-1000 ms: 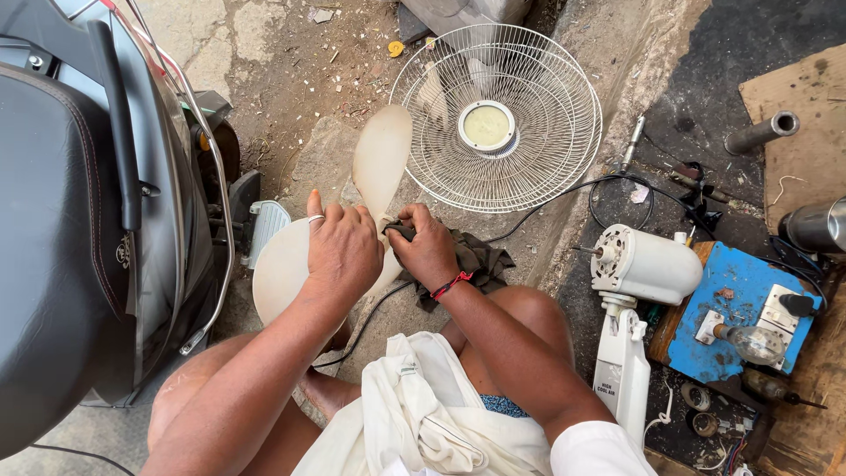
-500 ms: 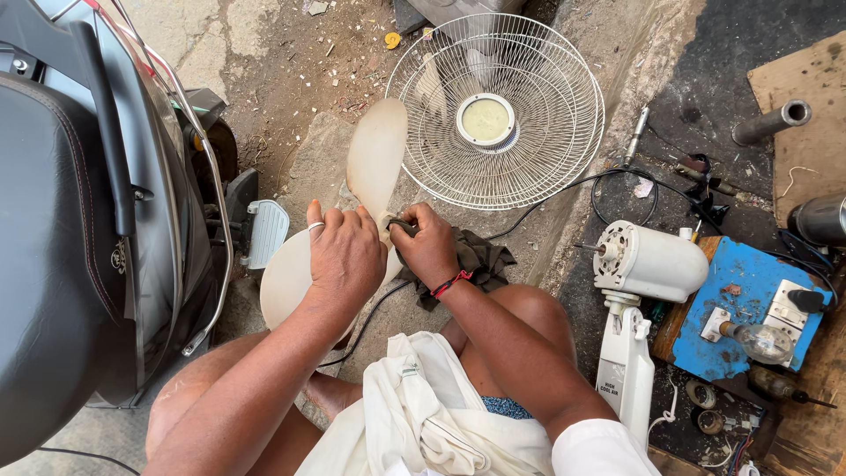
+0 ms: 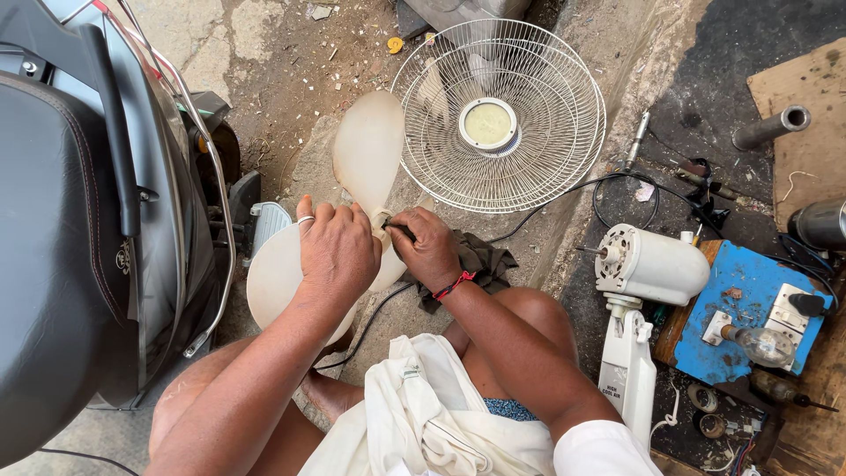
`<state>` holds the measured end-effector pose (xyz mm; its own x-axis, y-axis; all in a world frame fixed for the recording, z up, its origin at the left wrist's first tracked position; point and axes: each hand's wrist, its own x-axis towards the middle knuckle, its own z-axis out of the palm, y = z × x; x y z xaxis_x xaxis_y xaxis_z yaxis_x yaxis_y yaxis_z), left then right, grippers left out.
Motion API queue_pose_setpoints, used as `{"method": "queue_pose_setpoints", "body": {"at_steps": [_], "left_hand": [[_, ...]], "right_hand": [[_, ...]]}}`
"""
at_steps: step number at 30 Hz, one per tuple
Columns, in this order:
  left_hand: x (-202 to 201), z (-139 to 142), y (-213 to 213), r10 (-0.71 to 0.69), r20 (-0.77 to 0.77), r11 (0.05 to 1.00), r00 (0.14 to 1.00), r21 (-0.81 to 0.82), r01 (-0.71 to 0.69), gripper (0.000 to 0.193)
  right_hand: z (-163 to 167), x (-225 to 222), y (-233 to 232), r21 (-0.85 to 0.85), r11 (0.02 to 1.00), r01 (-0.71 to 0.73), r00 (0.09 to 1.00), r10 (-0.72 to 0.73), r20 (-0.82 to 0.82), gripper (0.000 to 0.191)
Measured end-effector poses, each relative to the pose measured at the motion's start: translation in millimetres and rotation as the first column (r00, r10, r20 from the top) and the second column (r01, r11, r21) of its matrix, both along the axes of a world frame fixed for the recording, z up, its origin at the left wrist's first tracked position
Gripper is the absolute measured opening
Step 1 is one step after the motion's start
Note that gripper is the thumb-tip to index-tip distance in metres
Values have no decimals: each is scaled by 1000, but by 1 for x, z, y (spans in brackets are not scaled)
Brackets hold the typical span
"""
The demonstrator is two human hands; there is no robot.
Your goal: The person wipes a white plastic fan blade with a dark cloth, rotating it to clean each blade and the central hub. They then place the blade down and wipe the inner surface of a white metal fan cage with the same cloth.
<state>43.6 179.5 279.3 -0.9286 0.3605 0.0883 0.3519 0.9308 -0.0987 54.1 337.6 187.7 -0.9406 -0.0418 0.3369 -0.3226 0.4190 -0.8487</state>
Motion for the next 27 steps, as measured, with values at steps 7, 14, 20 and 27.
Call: {"method": "queue_pose_setpoints", "body": {"at_steps": [7,14,20,27], "left_hand": [[-4,11,-10,60,90,997,994,-47,-56,34],[-5,8,-13,-13,57,996,998,-86,18,49],[0,0,-12,-23,-16,997,1000,-78,21,50],[7,-8,-5,-27,-46,1000,999,-4,27,48]], "right_hand": [[21,1,-2,223,970,-95,987,121,-104,25],[30,3,0,470,881,-47,962,166,-215,24],[14,7,-4,433,902,9,991,49,-123,21],[-40,2,-5,-472,881,-33,910,222,351,22]]}}
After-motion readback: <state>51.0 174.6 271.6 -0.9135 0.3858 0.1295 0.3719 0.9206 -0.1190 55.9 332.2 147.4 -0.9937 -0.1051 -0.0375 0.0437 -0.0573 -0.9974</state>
